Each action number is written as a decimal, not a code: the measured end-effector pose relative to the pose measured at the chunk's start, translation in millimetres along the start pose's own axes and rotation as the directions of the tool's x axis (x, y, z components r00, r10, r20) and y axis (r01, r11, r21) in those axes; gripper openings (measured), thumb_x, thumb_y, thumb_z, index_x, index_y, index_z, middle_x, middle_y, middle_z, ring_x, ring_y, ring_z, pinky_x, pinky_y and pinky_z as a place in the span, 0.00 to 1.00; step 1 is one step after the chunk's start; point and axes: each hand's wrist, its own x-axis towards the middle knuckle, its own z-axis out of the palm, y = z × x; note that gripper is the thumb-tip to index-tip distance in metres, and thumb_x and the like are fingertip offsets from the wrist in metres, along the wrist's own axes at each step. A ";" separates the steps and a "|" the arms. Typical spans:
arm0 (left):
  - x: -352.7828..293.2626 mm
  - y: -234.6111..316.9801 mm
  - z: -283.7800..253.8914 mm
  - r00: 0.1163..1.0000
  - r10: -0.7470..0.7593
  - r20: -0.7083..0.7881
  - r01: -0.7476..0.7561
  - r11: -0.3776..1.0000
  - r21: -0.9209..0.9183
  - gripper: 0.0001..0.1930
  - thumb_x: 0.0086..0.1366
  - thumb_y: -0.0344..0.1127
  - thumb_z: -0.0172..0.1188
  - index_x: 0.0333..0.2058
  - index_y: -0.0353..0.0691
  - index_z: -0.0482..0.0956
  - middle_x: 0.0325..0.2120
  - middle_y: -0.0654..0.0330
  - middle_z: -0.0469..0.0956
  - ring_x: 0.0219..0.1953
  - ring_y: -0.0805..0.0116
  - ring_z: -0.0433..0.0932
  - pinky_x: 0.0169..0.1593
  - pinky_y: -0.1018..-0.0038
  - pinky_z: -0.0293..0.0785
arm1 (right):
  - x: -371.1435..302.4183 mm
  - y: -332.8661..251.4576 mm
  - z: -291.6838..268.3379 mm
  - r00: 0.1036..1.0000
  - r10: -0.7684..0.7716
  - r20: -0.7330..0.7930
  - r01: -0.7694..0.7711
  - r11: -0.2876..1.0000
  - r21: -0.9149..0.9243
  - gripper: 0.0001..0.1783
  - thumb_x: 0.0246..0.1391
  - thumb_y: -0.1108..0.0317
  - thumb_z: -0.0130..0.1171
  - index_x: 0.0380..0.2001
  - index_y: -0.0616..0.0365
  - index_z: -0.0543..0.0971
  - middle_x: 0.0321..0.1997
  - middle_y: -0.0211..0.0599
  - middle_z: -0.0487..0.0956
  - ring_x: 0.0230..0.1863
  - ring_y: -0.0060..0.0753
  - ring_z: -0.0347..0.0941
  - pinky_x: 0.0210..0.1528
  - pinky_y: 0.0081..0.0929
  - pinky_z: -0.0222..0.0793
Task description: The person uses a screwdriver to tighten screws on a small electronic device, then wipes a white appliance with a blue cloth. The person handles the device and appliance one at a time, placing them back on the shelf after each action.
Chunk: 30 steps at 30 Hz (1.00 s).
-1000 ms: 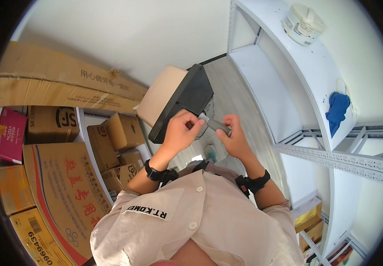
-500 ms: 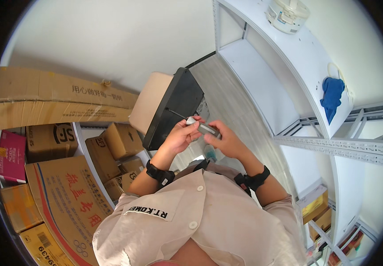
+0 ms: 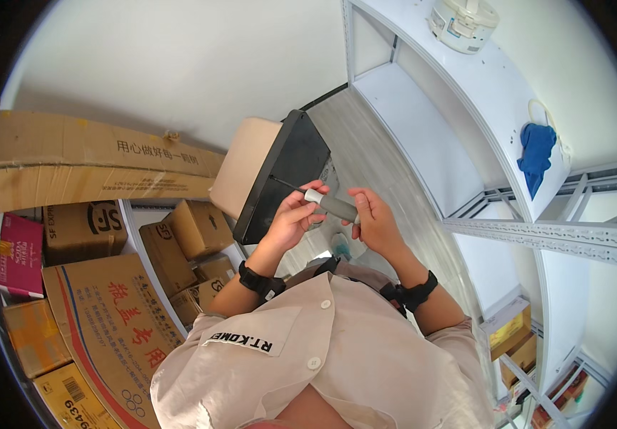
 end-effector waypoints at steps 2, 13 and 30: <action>1.1 -1.4 -4.1 1.000 0.018 -0.011 -0.018 1.000 0.026 0.18 0.69 0.38 0.59 0.53 0.36 0.71 0.52 0.56 0.76 0.40 0.74 0.82 0.42 0.78 0.82 | 0.5 3.3 0.2 1.000 -0.019 0.006 0.018 0.999 0.029 0.17 0.68 0.62 0.45 0.54 0.58 0.70 0.26 0.32 0.76 0.19 0.21 0.70 0.24 0.20 0.67; 14.6 -12.3 -15.7 0.983 -0.096 -0.159 0.124 0.976 0.180 0.18 0.67 0.37 0.60 0.53 0.34 0.73 0.40 0.60 0.79 0.36 0.76 0.81 0.36 0.81 0.80 | 5.9 17.8 1.1 0.976 -0.216 0.006 0.210 0.941 -0.266 0.20 0.64 0.59 0.52 0.54 0.58 0.71 0.31 0.34 0.78 0.23 0.19 0.70 0.28 0.20 0.66; 12.4 -0.5 -19.7 0.997 -0.054 -0.058 0.057 0.997 0.045 0.18 0.68 0.33 0.57 0.56 0.36 0.72 0.49 0.57 0.78 0.43 0.71 0.81 0.41 0.78 0.81 | 5.0 17.7 -10.4 0.990 -0.124 0.073 0.124 0.992 0.006 0.20 0.69 0.55 0.45 0.53 0.59 0.72 0.29 0.33 0.78 0.22 0.17 0.68 0.26 0.18 0.63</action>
